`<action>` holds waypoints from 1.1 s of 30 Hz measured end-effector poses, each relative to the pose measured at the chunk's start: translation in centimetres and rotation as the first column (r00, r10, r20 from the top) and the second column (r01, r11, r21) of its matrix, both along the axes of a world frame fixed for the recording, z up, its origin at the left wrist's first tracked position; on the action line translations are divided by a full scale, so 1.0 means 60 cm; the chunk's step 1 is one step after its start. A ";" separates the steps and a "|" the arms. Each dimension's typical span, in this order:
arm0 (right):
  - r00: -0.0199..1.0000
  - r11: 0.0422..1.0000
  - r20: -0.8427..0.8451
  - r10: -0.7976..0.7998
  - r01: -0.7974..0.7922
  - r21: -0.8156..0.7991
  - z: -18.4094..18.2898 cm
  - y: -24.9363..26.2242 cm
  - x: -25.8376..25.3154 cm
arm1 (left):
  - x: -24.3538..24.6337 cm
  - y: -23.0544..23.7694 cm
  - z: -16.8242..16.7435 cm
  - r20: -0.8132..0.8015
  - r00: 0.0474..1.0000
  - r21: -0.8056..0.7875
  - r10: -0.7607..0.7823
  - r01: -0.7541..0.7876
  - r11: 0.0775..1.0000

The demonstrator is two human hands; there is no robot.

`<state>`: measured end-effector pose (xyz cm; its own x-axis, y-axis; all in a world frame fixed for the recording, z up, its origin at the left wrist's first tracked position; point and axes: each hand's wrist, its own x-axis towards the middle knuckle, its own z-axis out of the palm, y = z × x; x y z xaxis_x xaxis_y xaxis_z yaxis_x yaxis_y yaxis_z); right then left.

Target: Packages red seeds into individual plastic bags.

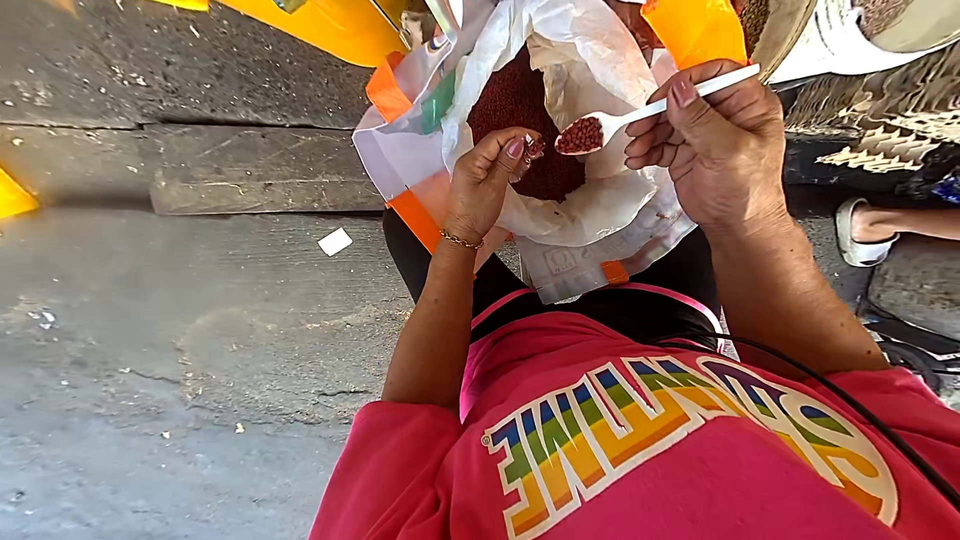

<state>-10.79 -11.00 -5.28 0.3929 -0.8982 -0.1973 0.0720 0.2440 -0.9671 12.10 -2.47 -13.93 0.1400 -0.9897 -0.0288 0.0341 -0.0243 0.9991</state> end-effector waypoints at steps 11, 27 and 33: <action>0.993 0.986 -0.076 0.092 -0.101 -0.134 0.000 -0.012 0.017 | -0.004 -0.002 0.002 -0.035 0.998 -0.013 -0.054 0.054 0.998; 0.889 0.780 -0.442 0.121 -0.361 -0.512 0.032 0.003 0.029 | -0.007 -0.009 0.008 0.019 0.998 0.006 -0.064 0.064 0.998; 0.872 0.750 -0.481 0.090 -0.377 -0.544 0.048 0.010 0.029 | -0.009 -0.007 0.008 -0.003 0.999 0.002 -0.050 0.050 0.999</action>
